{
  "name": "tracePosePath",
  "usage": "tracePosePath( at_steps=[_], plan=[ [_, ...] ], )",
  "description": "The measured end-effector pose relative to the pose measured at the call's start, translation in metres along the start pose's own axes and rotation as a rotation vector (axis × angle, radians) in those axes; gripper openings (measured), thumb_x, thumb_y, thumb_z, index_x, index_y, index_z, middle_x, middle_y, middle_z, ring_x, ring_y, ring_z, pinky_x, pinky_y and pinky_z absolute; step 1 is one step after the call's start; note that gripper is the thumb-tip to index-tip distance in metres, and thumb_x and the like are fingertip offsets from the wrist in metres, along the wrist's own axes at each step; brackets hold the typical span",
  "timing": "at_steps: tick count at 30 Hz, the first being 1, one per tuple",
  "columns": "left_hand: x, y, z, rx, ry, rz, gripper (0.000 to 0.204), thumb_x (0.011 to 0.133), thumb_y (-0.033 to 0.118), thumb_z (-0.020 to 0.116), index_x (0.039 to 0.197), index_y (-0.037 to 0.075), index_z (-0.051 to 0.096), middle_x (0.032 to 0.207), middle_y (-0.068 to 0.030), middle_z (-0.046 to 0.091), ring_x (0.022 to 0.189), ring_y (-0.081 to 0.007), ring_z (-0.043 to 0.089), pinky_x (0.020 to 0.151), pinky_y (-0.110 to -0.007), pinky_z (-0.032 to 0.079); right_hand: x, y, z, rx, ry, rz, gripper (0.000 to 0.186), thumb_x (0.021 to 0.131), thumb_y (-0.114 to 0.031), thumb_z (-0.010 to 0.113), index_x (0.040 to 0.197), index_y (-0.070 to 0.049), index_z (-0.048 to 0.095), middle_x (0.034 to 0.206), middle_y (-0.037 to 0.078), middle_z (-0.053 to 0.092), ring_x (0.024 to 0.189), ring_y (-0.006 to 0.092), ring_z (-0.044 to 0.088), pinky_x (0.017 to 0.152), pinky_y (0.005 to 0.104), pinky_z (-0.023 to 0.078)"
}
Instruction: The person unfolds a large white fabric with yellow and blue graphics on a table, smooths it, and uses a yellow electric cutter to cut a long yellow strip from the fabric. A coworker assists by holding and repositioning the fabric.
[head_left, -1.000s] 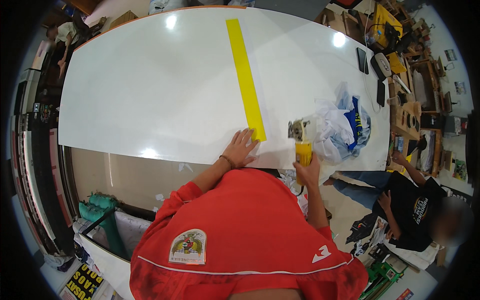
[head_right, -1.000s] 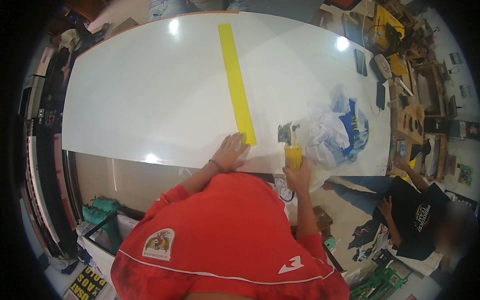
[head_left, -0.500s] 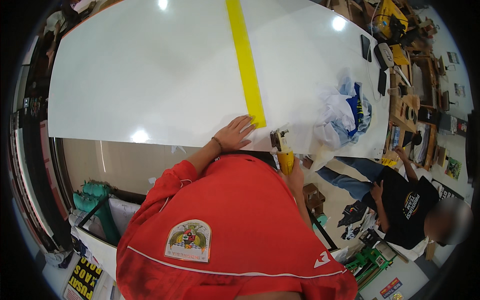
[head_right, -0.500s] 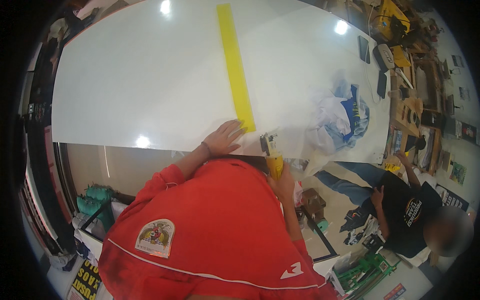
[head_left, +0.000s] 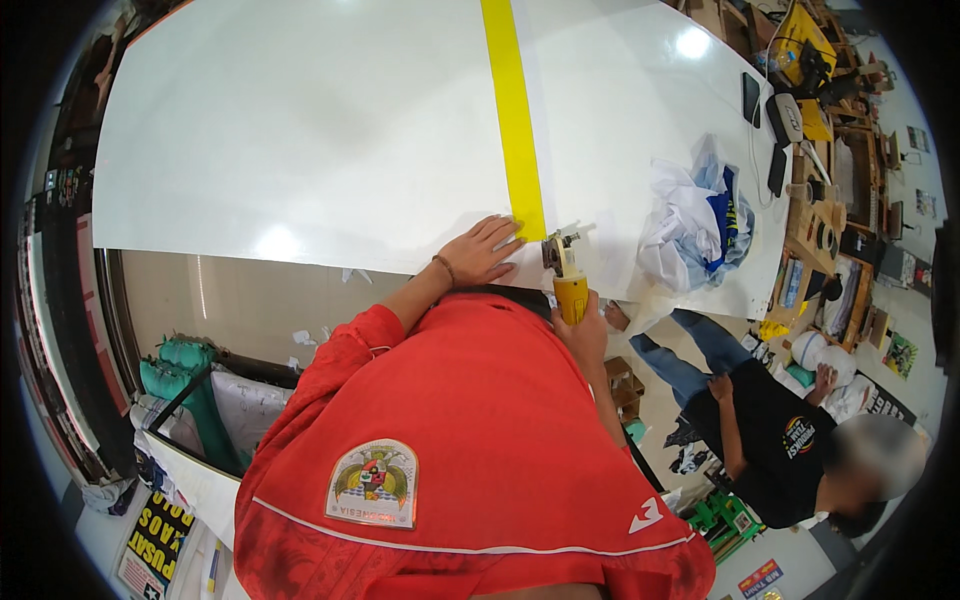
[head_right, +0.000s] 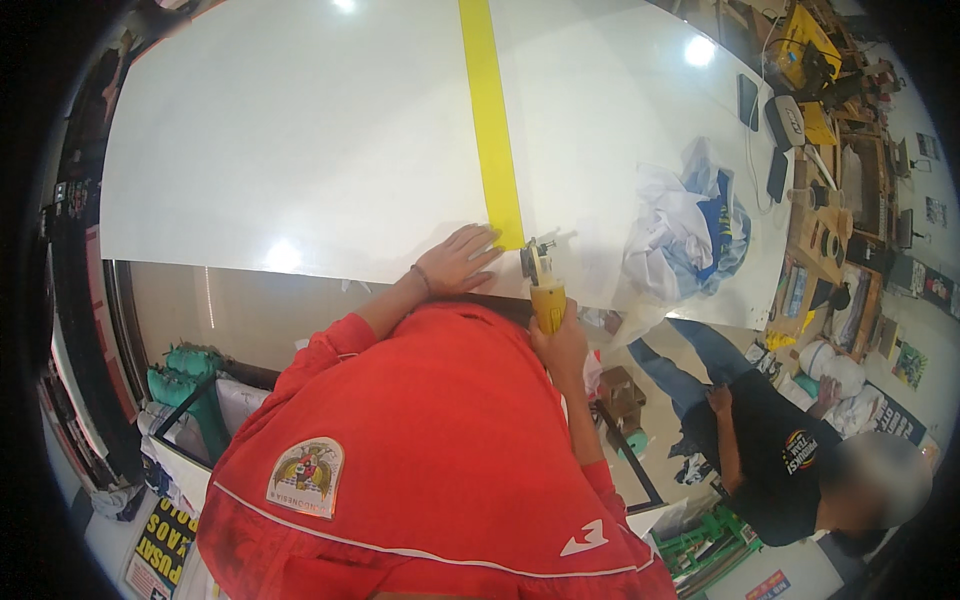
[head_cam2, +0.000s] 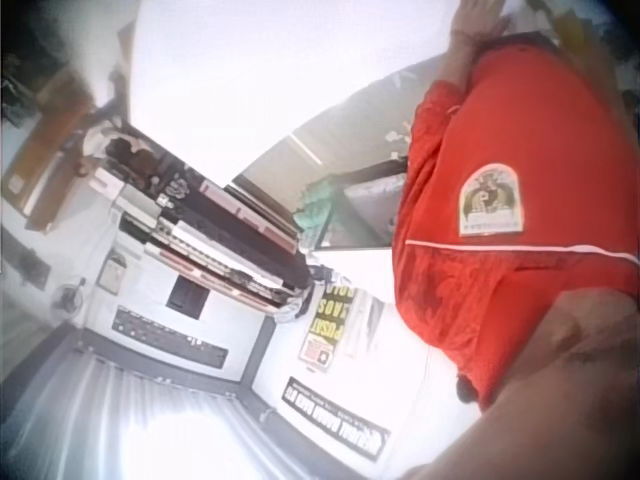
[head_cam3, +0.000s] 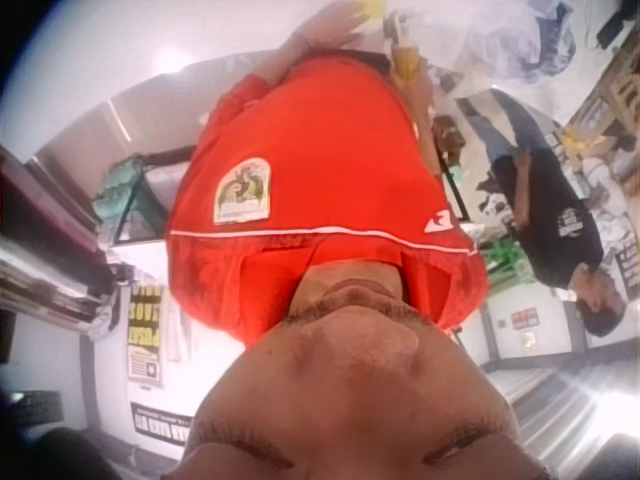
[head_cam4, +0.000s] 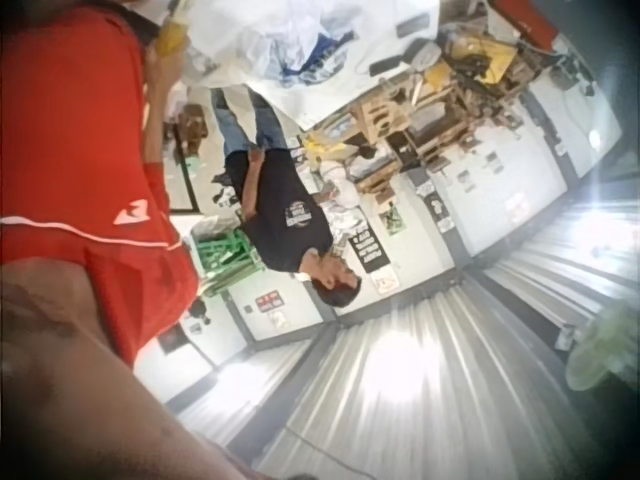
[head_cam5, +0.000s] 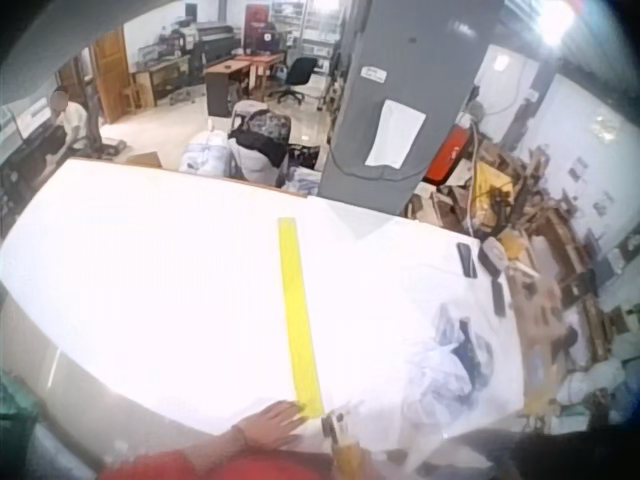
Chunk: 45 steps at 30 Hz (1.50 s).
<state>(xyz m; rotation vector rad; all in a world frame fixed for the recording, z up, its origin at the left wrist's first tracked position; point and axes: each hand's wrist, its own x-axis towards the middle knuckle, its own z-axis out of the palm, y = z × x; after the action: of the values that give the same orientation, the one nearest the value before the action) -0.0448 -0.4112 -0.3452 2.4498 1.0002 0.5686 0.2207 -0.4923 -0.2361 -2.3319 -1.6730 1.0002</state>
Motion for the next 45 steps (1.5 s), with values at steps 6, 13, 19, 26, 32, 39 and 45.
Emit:
tracePosePath(
  at_steps=[6, 13, 19, 26, 32, 39, 45],
  plan=[
    [-0.001, -0.002, 0.003, -0.004, -0.002, 0.006, 0.054, 0.098, 0.037, 0.066, 0.141, 0.005, 0.058, 0.151, -0.0207, 0.051, 0.145, -0.0362, 0.043, 0.124, -0.051, 0.032, 0.005, -0.002, 0.003, -0.031, 0.021, 0.016, 0.054, 0.085, -0.035, 0.077, 0.126, -0.01, 0.051, 0.094, 0.026, 0.073, 0.09, 0.0497, 0.07, 0.075, 0.0566, 0.055],
    [-0.002, -0.001, 0.003, -0.001, -0.018, 0.008, 0.054, 0.099, 0.035, 0.065, 0.144, 0.007, 0.057, 0.153, -0.0204, 0.049, 0.144, -0.0372, 0.044, 0.124, -0.052, 0.033, 0.008, -0.008, 0.003, -0.046, 0.042, -0.01, 0.054, 0.085, -0.037, 0.076, 0.126, -0.011, 0.052, 0.091, 0.026, 0.073, 0.087, 0.05, 0.071, 0.074, 0.0569, 0.056],
    [-0.003, -0.001, 0.005, 0.028, -0.016, 0.012, 0.053, 0.101, 0.037, 0.062, 0.145, 0.008, 0.057, 0.154, -0.0192, 0.049, 0.145, -0.0363, 0.044, 0.124, -0.052, 0.032, 0.013, -0.006, 0.006, -0.057, 0.047, -0.012, 0.054, 0.085, -0.038, 0.075, 0.125, -0.011, 0.052, 0.09, 0.027, 0.073, 0.087, 0.05, 0.071, 0.074, 0.0578, 0.056],
    [-0.006, -0.004, 0.013, 0.066, -0.017, 0.026, 0.053, 0.102, 0.04, 0.059, 0.146, 0.009, 0.057, 0.155, -0.0164, 0.049, 0.147, -0.0338, 0.043, 0.125, -0.052, 0.031, 0.017, -0.017, 0.003, -0.081, 0.039, 0.006, 0.054, 0.085, -0.038, 0.075, 0.125, -0.01, 0.052, 0.092, 0.028, 0.073, 0.088, 0.0511, 0.071, 0.075, 0.0577, 0.056],
    [-0.007, -0.005, 0.014, 0.069, -0.046, 0.029, 0.051, 0.103, 0.038, 0.057, 0.144, 0.009, 0.058, 0.155, -0.014, 0.05, 0.148, -0.0316, 0.042, 0.126, -0.052, 0.029, 0.018, -0.029, -0.002, -0.073, 0.02, 0.029, 0.054, 0.084, -0.038, 0.075, 0.123, -0.009, 0.052, 0.094, 0.029, 0.073, 0.09, 0.0519, 0.07, 0.077, 0.0578, 0.056],
    [-0.009, -0.004, 0.012, 0.067, -0.034, 0.029, 0.049, 0.104, 0.039, 0.055, 0.142, 0.009, 0.06, 0.155, -0.0126, 0.05, 0.149, -0.0302, 0.041, 0.127, -0.051, 0.027, 0.026, -0.034, -0.003, -0.094, -0.013, 0.053, 0.054, 0.082, -0.036, 0.074, 0.123, -0.009, 0.05, 0.094, 0.031, 0.073, 0.091, 0.0534, 0.07, 0.077, 0.059, 0.055],
    [-0.008, -0.002, 0.007, 0.069, -0.059, 0.019, 0.049, 0.105, 0.04, 0.054, 0.142, 0.009, 0.059, 0.155, -0.0131, 0.05, 0.149, -0.0302, 0.041, 0.127, -0.051, 0.027, 0.034, -0.034, -0.002, -0.108, -0.007, 0.015, 0.054, 0.082, -0.036, 0.074, 0.122, -0.009, 0.049, 0.093, 0.031, 0.073, 0.09, 0.0538, 0.07, 0.077, 0.0597, 0.056]
  ],
)
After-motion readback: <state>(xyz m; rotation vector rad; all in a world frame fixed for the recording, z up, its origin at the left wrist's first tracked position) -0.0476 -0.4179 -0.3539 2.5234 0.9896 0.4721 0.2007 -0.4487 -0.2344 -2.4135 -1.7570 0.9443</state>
